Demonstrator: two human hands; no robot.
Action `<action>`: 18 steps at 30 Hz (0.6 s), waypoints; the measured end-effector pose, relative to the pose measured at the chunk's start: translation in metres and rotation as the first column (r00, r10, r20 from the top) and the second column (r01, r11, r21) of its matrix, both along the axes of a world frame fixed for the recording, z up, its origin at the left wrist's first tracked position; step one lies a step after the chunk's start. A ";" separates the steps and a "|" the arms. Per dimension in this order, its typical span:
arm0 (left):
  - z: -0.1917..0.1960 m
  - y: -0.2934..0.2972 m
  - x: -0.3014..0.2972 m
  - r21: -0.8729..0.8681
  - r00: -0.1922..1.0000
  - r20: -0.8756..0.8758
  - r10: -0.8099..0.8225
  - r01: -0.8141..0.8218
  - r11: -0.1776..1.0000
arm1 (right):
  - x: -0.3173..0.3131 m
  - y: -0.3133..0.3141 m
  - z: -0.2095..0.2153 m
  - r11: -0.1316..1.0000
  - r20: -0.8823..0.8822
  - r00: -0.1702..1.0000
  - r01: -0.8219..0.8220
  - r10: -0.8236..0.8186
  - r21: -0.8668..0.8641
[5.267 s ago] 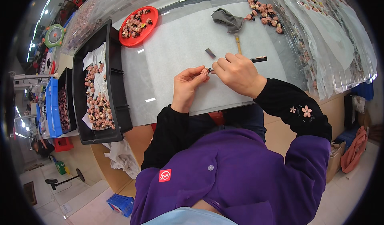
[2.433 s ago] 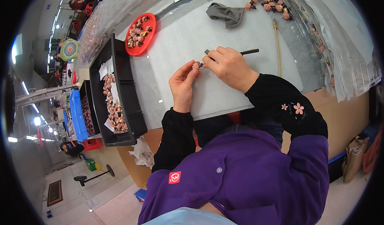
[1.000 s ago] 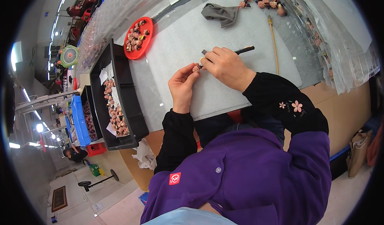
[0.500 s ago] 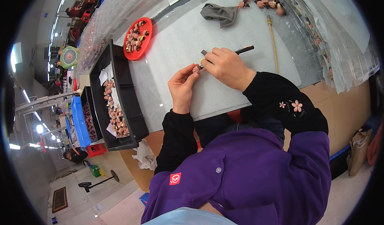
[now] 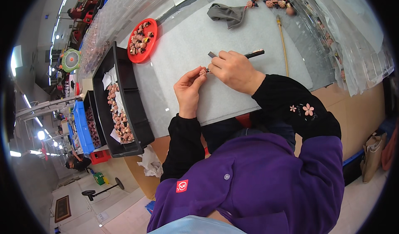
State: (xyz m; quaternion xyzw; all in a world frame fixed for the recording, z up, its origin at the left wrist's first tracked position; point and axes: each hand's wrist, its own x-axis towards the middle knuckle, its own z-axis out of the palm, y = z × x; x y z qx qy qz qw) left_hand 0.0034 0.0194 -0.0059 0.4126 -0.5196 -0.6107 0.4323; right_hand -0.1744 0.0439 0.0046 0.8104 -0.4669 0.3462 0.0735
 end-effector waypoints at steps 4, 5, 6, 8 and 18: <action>-0.001 0.000 0.001 -0.007 1.000 -0.008 -0.001 0.001 1.000 | 0.002 0.001 0.000 1.000 0.009 1.000 0.017 -0.017 -0.004; -0.001 0.000 0.001 -0.004 1.000 -0.011 -0.002 0.002 1.000 | 0.002 0.001 0.000 1.000 0.009 1.000 0.018 -0.018 -0.004; -0.001 0.000 0.001 0.000 1.000 -0.015 -0.002 0.002 1.000 | 0.002 0.001 0.000 1.000 0.012 1.000 0.019 -0.019 0.000; -0.001 0.000 0.001 -0.003 1.000 -0.013 -0.009 0.009 1.000 | 0.001 0.001 0.000 1.000 0.014 1.000 0.020 -0.020 0.004; -0.001 0.000 0.000 -0.007 0.999 -0.032 0.011 -0.011 1.000 | 0.000 0.001 -0.001 1.000 -0.014 1.000 -0.008 0.008 -0.004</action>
